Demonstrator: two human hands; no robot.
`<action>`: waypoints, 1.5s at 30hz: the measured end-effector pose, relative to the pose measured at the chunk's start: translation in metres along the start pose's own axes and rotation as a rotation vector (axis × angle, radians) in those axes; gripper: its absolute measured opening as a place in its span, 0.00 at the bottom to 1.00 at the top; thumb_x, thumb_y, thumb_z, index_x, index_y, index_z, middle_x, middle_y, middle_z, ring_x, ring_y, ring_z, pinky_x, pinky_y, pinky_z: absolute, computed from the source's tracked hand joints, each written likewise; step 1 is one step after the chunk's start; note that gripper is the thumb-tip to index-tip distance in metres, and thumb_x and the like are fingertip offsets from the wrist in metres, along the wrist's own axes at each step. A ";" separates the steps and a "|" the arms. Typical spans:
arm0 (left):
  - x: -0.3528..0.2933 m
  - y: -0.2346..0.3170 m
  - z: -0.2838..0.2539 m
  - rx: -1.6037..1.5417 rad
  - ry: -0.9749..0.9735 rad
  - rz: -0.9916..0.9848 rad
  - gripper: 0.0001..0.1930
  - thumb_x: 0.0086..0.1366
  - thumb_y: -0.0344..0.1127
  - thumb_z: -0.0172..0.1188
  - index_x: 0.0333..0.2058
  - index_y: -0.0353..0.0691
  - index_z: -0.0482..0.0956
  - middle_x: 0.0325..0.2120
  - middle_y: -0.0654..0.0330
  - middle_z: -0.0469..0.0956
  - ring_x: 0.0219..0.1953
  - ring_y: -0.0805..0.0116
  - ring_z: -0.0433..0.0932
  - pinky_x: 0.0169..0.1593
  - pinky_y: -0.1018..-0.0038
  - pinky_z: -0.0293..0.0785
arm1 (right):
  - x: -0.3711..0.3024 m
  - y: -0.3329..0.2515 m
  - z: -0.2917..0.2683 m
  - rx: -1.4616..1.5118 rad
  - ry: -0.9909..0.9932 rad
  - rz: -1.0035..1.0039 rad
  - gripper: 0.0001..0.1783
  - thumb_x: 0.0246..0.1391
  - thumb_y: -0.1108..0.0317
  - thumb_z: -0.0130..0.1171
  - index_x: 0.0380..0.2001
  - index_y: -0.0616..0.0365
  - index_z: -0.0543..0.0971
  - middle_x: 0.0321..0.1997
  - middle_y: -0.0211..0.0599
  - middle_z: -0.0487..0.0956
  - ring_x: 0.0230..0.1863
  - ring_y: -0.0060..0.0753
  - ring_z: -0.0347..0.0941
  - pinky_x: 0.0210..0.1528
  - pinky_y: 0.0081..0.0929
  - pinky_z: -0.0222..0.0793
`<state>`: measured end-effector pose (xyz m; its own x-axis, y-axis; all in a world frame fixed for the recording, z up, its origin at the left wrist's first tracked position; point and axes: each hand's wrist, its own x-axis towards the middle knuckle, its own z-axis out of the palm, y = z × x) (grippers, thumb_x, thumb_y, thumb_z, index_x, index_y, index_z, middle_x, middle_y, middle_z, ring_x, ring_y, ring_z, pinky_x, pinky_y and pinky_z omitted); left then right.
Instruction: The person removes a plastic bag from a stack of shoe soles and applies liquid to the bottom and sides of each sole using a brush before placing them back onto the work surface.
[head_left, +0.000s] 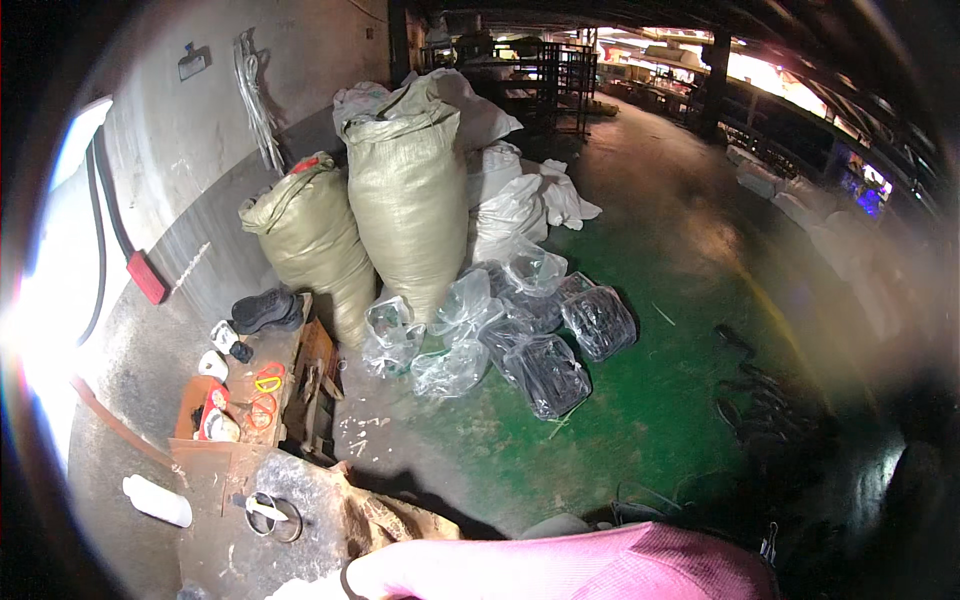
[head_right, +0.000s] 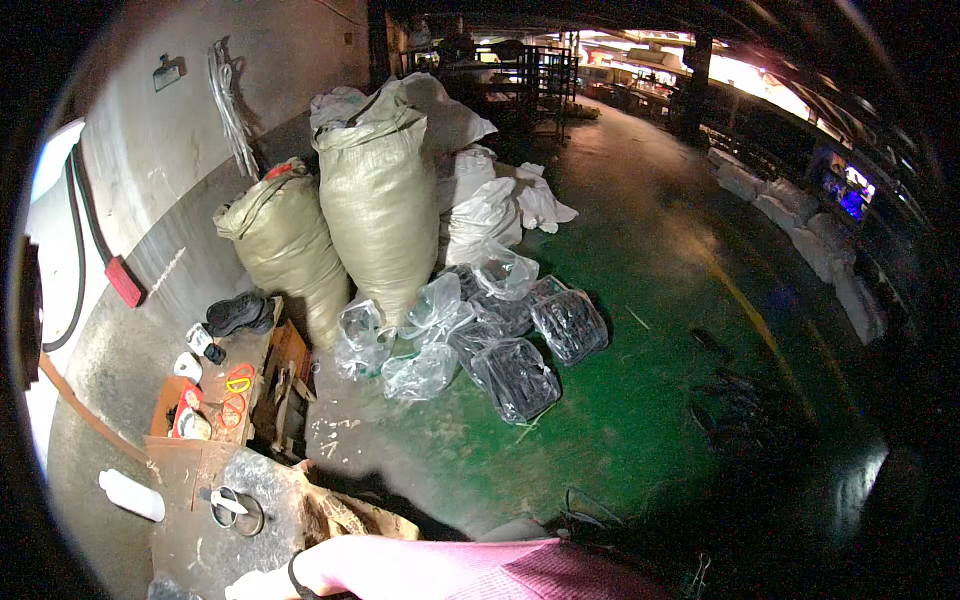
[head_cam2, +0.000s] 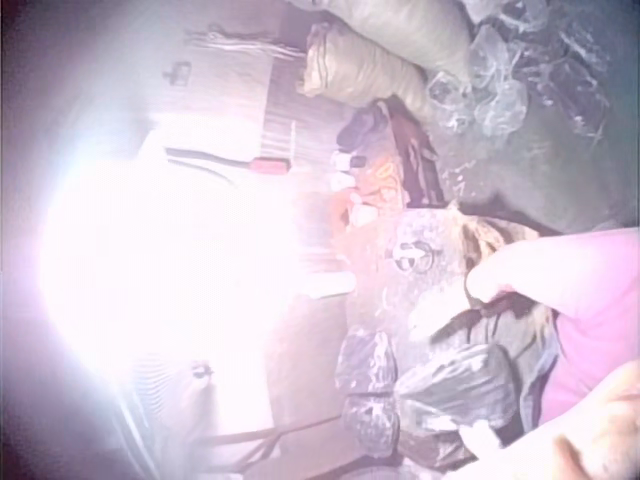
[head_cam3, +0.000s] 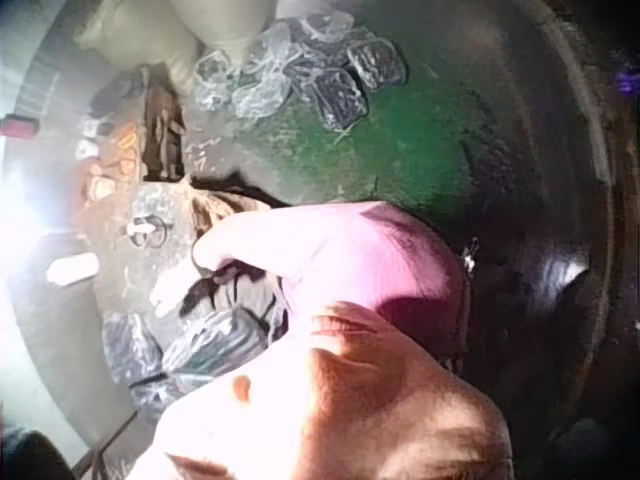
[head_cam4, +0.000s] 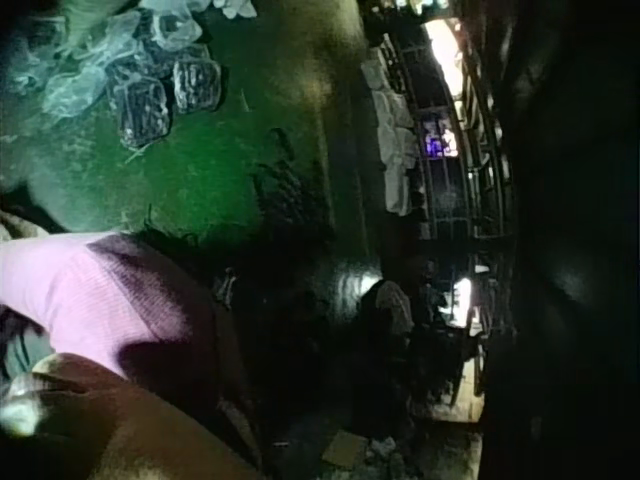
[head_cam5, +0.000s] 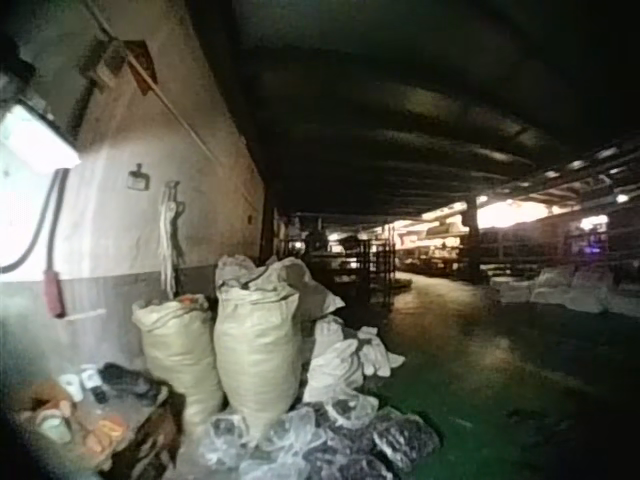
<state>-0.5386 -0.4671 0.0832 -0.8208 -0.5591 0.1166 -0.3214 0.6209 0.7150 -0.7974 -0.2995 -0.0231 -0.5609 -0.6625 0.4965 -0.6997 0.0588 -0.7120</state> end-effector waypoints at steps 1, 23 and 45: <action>-0.007 -0.001 0.001 -0.002 -0.003 -0.005 0.24 0.72 0.43 0.59 0.55 0.24 0.78 0.52 0.35 0.81 0.50 0.40 0.80 0.59 0.49 0.75 | 0.000 -0.003 0.008 -0.079 0.121 -0.365 0.24 0.66 0.45 0.59 0.50 0.54 0.84 0.51 0.53 0.84 0.55 0.56 0.78 0.58 0.51 0.73; 0.043 -0.020 0.076 0.281 -0.617 0.415 0.26 0.77 0.41 0.57 0.66 0.32 0.72 0.64 0.44 0.75 0.60 0.50 0.78 0.60 0.57 0.78 | -0.002 -0.027 0.037 0.624 0.133 -0.017 0.13 0.56 0.56 0.65 0.37 0.52 0.85 0.38 0.43 0.82 0.43 0.51 0.77 0.47 0.46 0.72; -0.086 -0.032 0.063 -0.227 -0.817 -0.370 0.13 0.63 0.30 0.57 0.46 0.37 0.80 0.23 0.60 0.79 0.19 0.73 0.75 0.25 0.72 0.72 | -0.013 0.013 0.046 0.132 -0.373 0.244 0.18 0.67 0.63 0.54 0.52 0.61 0.83 0.53 0.49 0.84 0.57 0.46 0.80 0.64 0.35 0.72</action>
<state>-0.4877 -0.4042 0.0073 -0.7901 -0.0853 -0.6071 -0.6002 0.3095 0.7376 -0.7790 -0.3244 -0.0610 -0.4873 -0.8661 0.1113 -0.4916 0.1668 -0.8547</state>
